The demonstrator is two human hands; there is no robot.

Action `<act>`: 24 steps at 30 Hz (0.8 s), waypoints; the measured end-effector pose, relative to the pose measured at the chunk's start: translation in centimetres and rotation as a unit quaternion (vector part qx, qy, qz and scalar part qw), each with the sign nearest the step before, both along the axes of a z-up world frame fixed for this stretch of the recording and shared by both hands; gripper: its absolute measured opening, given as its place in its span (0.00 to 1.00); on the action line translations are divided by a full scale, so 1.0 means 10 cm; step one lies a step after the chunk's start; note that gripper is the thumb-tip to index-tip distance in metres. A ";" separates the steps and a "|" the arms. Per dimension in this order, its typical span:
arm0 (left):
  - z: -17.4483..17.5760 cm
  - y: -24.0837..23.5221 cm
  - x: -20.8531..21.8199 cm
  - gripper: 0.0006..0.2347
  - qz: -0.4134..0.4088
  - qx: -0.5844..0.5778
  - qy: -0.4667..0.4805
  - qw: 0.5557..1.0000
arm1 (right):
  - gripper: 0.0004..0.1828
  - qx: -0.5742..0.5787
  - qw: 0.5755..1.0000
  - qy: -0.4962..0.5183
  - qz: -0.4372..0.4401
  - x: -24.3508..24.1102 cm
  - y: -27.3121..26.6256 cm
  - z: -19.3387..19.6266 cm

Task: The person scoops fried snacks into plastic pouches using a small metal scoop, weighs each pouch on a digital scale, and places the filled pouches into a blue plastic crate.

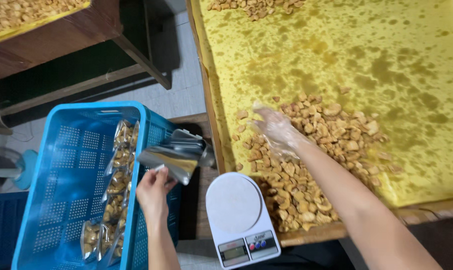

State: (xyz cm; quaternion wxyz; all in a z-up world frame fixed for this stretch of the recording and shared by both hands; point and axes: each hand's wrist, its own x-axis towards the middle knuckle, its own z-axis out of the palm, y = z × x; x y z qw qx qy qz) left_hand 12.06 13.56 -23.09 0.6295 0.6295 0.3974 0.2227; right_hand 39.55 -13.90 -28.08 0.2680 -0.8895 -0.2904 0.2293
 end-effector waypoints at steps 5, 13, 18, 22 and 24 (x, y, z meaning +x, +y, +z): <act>0.80 -0.45 -0.15 0.08 0.028 0.039 0.033 0.998 | 0.40 -0.104 0.994 0.034 0.030 0.23 0.82 0.18; 0.90 -0.46 0.03 0.08 0.003 0.026 0.005 1.000 | 0.26 -0.271 0.883 -0.092 0.372 -1.01 0.31 -0.66; 0.97 -0.60 -0.02 0.07 -0.029 0.029 -0.023 0.999 | 0.14 -0.256 0.902 -0.048 0.345 -1.41 -0.50 -0.47; 1.04 -0.68 -0.19 0.06 -0.043 0.033 -0.028 0.998 | 0.19 -0.200 0.931 -0.110 0.286 -1.23 -1.33 0.06; 1.05 -0.69 -0.25 0.06 -0.035 0.041 -0.030 0.998 | 0.26 -0.162 0.943 -0.141 0.256 -1.11 -1.37 0.35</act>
